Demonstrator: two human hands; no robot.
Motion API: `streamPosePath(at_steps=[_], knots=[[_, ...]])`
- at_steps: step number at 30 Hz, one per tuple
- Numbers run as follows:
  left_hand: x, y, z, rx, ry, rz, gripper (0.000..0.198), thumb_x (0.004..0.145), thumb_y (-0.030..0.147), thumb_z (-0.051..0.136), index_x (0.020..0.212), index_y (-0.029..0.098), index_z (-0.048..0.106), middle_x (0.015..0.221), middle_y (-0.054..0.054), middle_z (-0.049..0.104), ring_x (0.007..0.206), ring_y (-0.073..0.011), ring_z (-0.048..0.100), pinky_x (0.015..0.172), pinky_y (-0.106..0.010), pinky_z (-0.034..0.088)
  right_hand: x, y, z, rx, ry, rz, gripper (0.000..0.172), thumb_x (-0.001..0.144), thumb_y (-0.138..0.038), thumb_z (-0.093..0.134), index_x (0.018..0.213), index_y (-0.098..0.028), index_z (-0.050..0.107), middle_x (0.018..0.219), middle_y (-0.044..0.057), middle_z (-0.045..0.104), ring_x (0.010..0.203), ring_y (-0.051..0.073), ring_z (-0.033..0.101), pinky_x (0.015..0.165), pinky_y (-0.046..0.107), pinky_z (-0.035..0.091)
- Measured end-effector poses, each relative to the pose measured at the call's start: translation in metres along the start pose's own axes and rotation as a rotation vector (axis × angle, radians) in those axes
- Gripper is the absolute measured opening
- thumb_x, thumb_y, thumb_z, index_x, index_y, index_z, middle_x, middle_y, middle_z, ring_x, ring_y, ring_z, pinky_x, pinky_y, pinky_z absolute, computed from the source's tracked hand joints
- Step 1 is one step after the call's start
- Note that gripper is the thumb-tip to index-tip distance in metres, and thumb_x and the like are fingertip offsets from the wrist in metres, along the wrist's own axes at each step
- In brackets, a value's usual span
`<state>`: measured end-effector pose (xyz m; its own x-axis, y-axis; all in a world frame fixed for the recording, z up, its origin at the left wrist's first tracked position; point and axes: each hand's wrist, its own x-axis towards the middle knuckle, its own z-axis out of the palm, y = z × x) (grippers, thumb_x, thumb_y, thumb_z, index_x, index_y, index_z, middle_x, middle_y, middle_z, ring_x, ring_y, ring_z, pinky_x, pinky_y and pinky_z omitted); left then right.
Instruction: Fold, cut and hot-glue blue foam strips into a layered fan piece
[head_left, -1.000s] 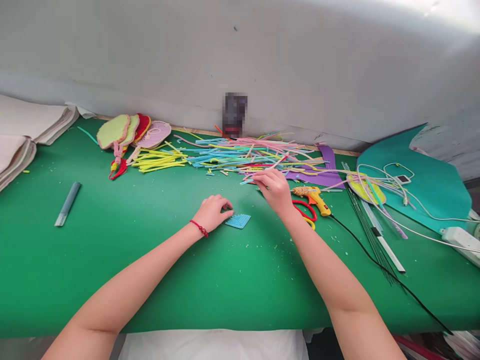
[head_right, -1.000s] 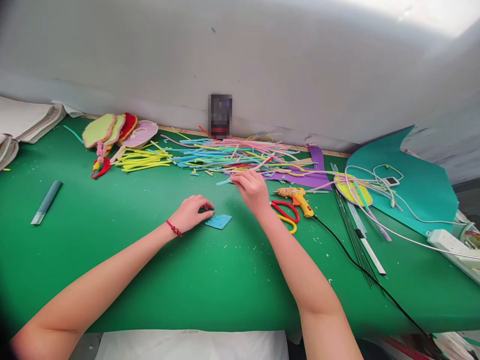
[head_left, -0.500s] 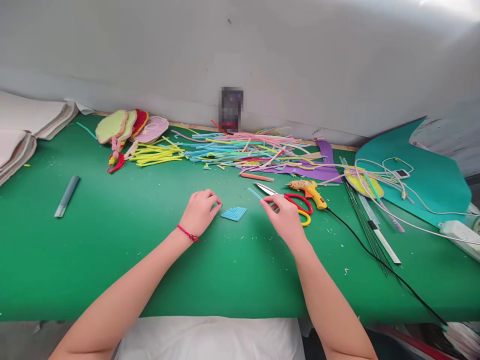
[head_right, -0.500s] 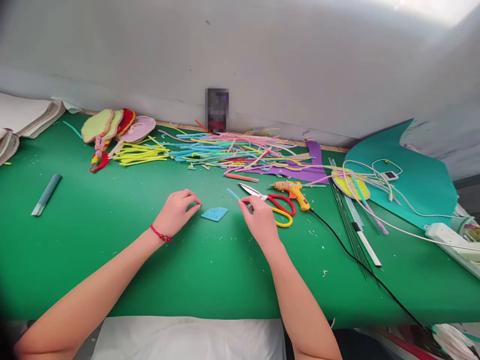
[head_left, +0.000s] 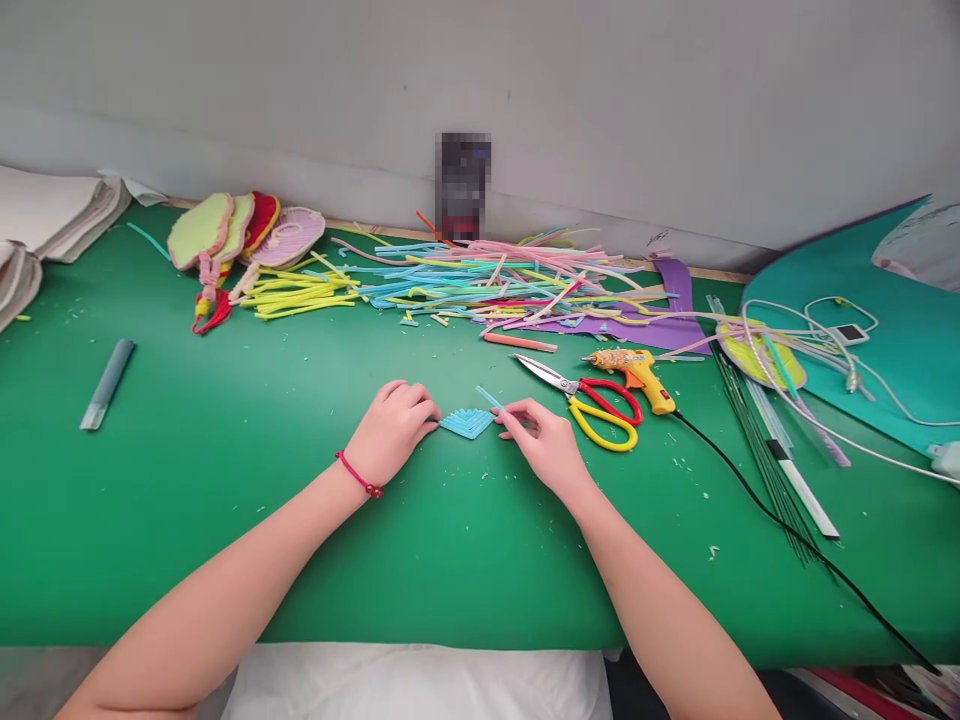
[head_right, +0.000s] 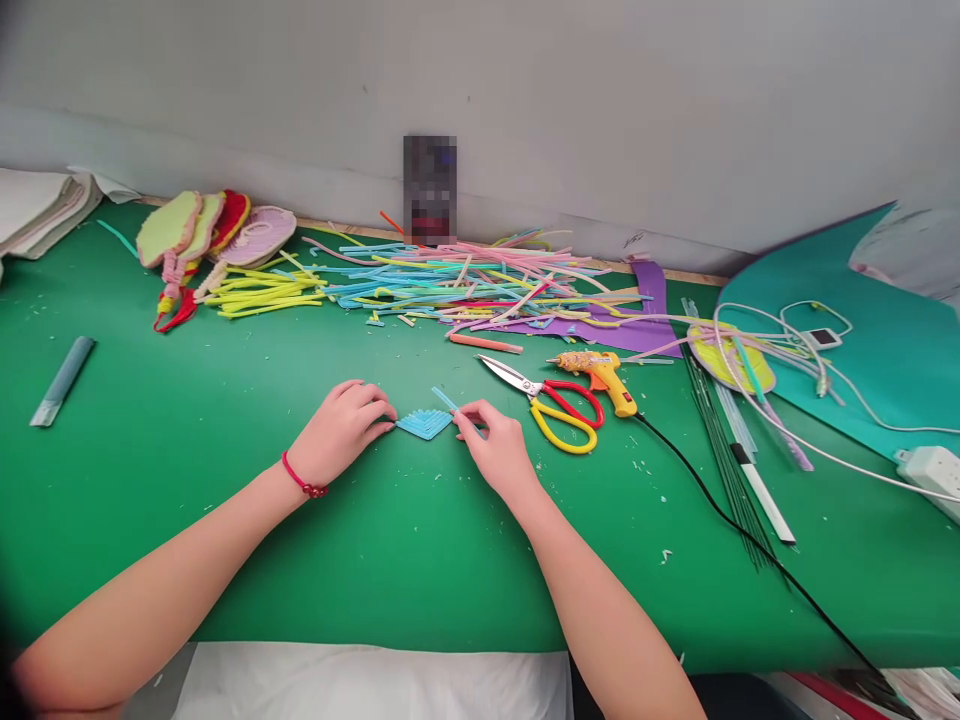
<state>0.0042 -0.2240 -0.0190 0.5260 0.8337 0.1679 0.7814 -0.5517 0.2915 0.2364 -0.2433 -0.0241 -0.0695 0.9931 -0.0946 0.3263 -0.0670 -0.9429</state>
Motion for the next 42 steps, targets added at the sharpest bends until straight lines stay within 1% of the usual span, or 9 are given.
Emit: streamPosePath(at_steps=[13,16,18,21,24,28,32,37,42], knots=[[0.002,-0.002,-0.001,0.047,0.076,-0.010,0.026,0.091,0.014,0.041,0.080,0.021,0.064,0.088,-0.005,0.061,0.082,-0.0200,0.056,0.100,-0.043,0.038,0.001,0.000,0.000,-0.070,-0.039,-0.054,0.029,0.085,-0.049,0.056,0.087,-0.021,0.063,0.096,0.007,0.070,0.080,0.020,0.068,0.075,0.037,0.057],[0.002,-0.003,-0.002,0.046,0.073,-0.028,0.024,0.090,0.013,0.042,0.082,0.021,0.064,0.090,-0.006,0.061,0.084,-0.0206,0.057,0.098,-0.043,0.040,0.000,-0.003,-0.001,-0.177,0.050,-0.182,0.027,0.087,-0.047,0.054,0.084,-0.021,0.063,0.098,0.007,0.067,0.077,0.018,0.064,0.069,0.034,0.055],[0.002,-0.001,-0.007,0.025,0.087,-0.079,0.021,0.091,0.017,0.043,0.088,0.020,0.064,0.092,-0.007,0.062,0.086,-0.0220,0.058,0.091,-0.041,0.043,-0.003,-0.007,-0.001,-0.284,0.144,-0.283,0.026,0.090,-0.044,0.051,0.082,-0.022,0.063,0.090,0.006,0.065,0.074,0.017,0.061,0.065,0.031,0.052],[0.002,0.007,-0.016,-0.122,0.109,-0.197,0.024,0.094,0.029,0.043,0.104,0.019,0.062,0.097,-0.008,0.064,0.090,-0.0228,0.059,0.084,-0.038,0.046,-0.010,-0.013,0.003,-0.413,0.174,-0.367,0.025,0.093,-0.040,0.048,0.084,-0.024,0.065,0.082,0.004,0.063,0.066,0.015,0.057,0.059,0.029,0.046],[0.000,0.016,-0.022,-0.458,0.024,-0.288,0.030,0.093,0.035,0.043,0.115,0.021,0.058,0.095,-0.004,0.068,0.087,-0.0192,0.063,0.079,-0.031,0.048,-0.019,-0.017,0.012,-0.477,0.107,-0.403,0.024,0.094,-0.036,0.047,0.087,-0.025,0.067,0.084,0.004,0.064,0.063,0.014,0.058,0.058,0.027,0.044],[-0.001,0.021,-0.022,-0.758,-0.141,-0.333,0.021,0.086,0.036,0.049,0.092,0.022,0.064,0.076,0.002,0.070,0.071,-0.0156,0.064,0.070,-0.026,0.050,-0.025,-0.018,0.021,-0.501,0.046,-0.431,0.025,0.095,-0.035,0.045,0.090,-0.027,0.068,0.084,0.003,0.065,0.065,0.013,0.059,0.060,0.026,0.044],[0.000,0.014,-0.022,-0.805,-0.109,-0.377,0.021,0.084,0.037,0.051,0.083,0.021,0.064,0.073,0.001,0.069,0.070,-0.0152,0.064,0.069,-0.026,0.050,-0.024,-0.020,0.017,-0.437,0.015,-0.411,0.025,0.095,-0.037,0.046,0.093,-0.027,0.068,0.084,0.003,0.064,0.065,0.013,0.058,0.060,0.026,0.044],[0.001,0.008,-0.027,-0.682,-0.046,-0.311,0.019,0.083,0.035,0.054,0.082,0.021,0.067,0.080,0.001,0.069,0.073,-0.0148,0.062,0.069,-0.025,0.048,-0.019,-0.021,0.003,-0.321,-0.017,-0.387,0.023,0.093,-0.037,0.050,0.088,-0.024,0.068,0.081,0.003,0.062,0.061,0.013,0.053,0.055,0.027,0.042],[-0.002,0.007,-0.022,-0.507,-0.037,-0.099,0.020,0.090,0.032,0.050,0.090,0.021,0.067,0.087,0.000,0.071,0.076,-0.0141,0.063,0.070,-0.025,0.048,-0.017,-0.018,0.000,-0.326,-0.034,-0.418,0.019,0.092,-0.034,0.052,0.087,-0.023,0.066,0.083,0.003,0.062,0.060,0.012,0.051,0.055,0.027,0.041]])
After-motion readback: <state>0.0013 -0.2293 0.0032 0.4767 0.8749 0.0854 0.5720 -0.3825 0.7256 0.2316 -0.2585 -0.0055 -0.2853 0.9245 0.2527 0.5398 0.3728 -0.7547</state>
